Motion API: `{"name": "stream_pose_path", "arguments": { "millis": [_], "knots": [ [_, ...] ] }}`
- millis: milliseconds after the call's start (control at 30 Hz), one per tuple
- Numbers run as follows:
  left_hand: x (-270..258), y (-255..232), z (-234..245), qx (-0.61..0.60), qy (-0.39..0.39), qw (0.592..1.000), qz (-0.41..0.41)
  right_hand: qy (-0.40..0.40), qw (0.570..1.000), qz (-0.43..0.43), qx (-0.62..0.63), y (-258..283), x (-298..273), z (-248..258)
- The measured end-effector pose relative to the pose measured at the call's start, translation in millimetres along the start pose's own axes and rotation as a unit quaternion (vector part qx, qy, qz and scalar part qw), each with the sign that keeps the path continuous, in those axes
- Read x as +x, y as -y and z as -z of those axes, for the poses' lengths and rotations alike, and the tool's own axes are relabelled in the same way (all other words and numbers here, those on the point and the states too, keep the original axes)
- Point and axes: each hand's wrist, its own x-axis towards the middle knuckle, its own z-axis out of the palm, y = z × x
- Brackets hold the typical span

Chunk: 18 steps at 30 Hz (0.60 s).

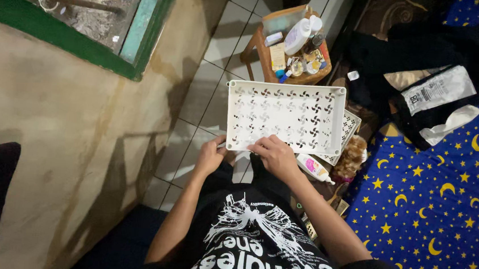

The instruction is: The person assembles a white plastic storage shelf by inserting vertical poles into the tray corners and then places various toiletries and small containers onto the shelves.

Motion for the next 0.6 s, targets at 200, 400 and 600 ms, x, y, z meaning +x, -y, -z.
{"name": "stream_pose_path", "arguments": {
  "millis": [200,400,600],
  "knots": [
    [0.5,-2.6,1.1,-0.017,0.002,1.000,-0.011,0.004,1.000,0.002,-0.009,0.0,3.0,0.1],
    [-0.3,-7.0,-0.9,-0.008,0.003,1.000,0.017,0.015,1.000,-0.010,0.009,0.8,7.2,1.2],
    [-0.1,-4.6,0.6,-0.005,-0.002,1.000,0.008,0.045,0.998,-0.024,0.030,-4.3,5.5,3.2]
  ]
}}
